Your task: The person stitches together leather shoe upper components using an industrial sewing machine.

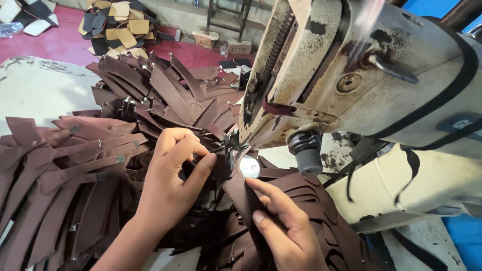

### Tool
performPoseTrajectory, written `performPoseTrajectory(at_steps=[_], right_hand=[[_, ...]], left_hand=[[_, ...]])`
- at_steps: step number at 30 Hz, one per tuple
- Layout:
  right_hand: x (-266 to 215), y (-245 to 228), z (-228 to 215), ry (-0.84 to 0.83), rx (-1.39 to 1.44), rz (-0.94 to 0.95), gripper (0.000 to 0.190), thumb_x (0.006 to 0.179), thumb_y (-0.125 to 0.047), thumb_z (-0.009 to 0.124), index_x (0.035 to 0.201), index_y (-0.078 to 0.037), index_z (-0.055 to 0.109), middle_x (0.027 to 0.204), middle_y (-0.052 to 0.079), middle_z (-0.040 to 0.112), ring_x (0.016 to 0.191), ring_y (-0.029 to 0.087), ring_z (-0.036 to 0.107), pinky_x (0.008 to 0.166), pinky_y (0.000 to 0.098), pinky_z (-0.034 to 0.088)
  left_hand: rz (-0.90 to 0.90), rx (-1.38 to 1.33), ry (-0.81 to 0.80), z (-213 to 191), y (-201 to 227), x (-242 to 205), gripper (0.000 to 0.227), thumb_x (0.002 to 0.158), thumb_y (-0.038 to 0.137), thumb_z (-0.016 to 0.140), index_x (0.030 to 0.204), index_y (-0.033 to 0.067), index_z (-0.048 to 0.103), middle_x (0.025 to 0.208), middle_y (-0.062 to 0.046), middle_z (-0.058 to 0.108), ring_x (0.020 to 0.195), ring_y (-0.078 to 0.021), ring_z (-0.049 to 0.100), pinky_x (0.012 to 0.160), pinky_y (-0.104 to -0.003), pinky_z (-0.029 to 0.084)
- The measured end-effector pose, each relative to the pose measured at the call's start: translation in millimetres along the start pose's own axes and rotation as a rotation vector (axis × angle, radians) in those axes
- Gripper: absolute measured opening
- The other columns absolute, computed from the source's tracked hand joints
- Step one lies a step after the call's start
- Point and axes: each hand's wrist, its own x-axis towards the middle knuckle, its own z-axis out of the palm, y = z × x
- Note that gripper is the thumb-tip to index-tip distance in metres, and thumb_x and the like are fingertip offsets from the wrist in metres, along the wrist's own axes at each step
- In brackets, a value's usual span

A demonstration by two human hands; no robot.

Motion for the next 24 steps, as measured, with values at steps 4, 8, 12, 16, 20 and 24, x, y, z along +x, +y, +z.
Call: performPoseTrajectory(at_steps=[4, 8, 12, 16, 20, 24], right_hand=[[6, -10, -1, 0.020, 0.036, 0.027, 0.051, 0.092, 0.002, 0.054, 0.143, -0.003, 0.059, 0.104, 0.006, 0.072, 0.094, 0.010, 0.062, 0.088, 0.0253, 0.047], [20, -19, -7, 0.021, 0.041, 0.031, 0.047, 0.091, 0.004, 0.053, 0.137, -0.001, 0.064, 0.101, 0.005, 0.070, 0.092, 0.009, 0.062, 0.085, 0.0267, 0.050], [39, -25, -17, 0.045, -0.160, -0.123, 0.039, 0.093, 0.002, 0.051, 0.126, 0.000, 0.070, 0.103, 0.002, 0.070, 0.093, 0.009, 0.061, 0.087, 0.0253, 0.049], [61, -17, -25, 0.064, -0.395, -0.280, 0.040, 0.091, 0.003, 0.050, 0.121, -0.003, 0.076, 0.099, 0.006, 0.068, 0.090, 0.016, 0.061, 0.086, 0.0275, 0.049], [77, 6, -22, 0.171, -0.446, -0.234, 0.032, 0.093, -0.001, 0.053, 0.116, -0.004, 0.076, 0.097, 0.007, 0.072, 0.091, 0.017, 0.068, 0.084, 0.0277, 0.051], [60, -20, 5, 0.346, -0.523, -0.380, 0.020, 0.094, -0.003, 0.060, 0.112, -0.003, 0.070, 0.102, 0.009, 0.073, 0.097, 0.021, 0.070, 0.087, 0.0288, 0.051]], left_hand=[[0.008, -0.071, -0.026, 0, -9, 1, 0.018, 0.091, 0.021, 0.071, 0.092, 0.0043, 0.065, 0.104, -0.008, 0.057, 0.094, -0.0206, 0.056, 0.080, -0.032, 0.047], [-0.051, -0.107, -0.069, -2, -18, -2, 0.020, 0.091, 0.020, 0.071, 0.087, 0.0028, 0.062, 0.102, -0.008, 0.056, 0.094, -0.0210, 0.055, 0.079, -0.032, 0.046], [-0.031, -0.123, -0.035, -2, -12, -10, 0.021, 0.091, 0.018, 0.072, 0.081, 0.0030, 0.061, 0.105, -0.008, 0.055, 0.098, -0.0217, 0.054, 0.085, -0.032, 0.045], [0.042, -0.018, 0.072, 2, 3, -25, 0.020, 0.087, 0.014, 0.074, 0.078, 0.0037, 0.061, 0.107, -0.010, 0.054, 0.099, -0.0237, 0.052, 0.087, -0.034, 0.044], [0.144, 0.107, 0.145, 8, 25, -33, 0.017, 0.084, 0.014, 0.076, 0.080, 0.0052, 0.063, 0.104, -0.009, 0.057, 0.098, -0.0265, 0.053, 0.085, -0.036, 0.044], [0.169, 0.113, 0.087, 11, 30, -35, 0.016, 0.085, 0.013, 0.076, 0.078, 0.0067, 0.063, 0.088, -0.006, 0.059, 0.086, -0.0275, 0.057, 0.078, -0.037, 0.045]])
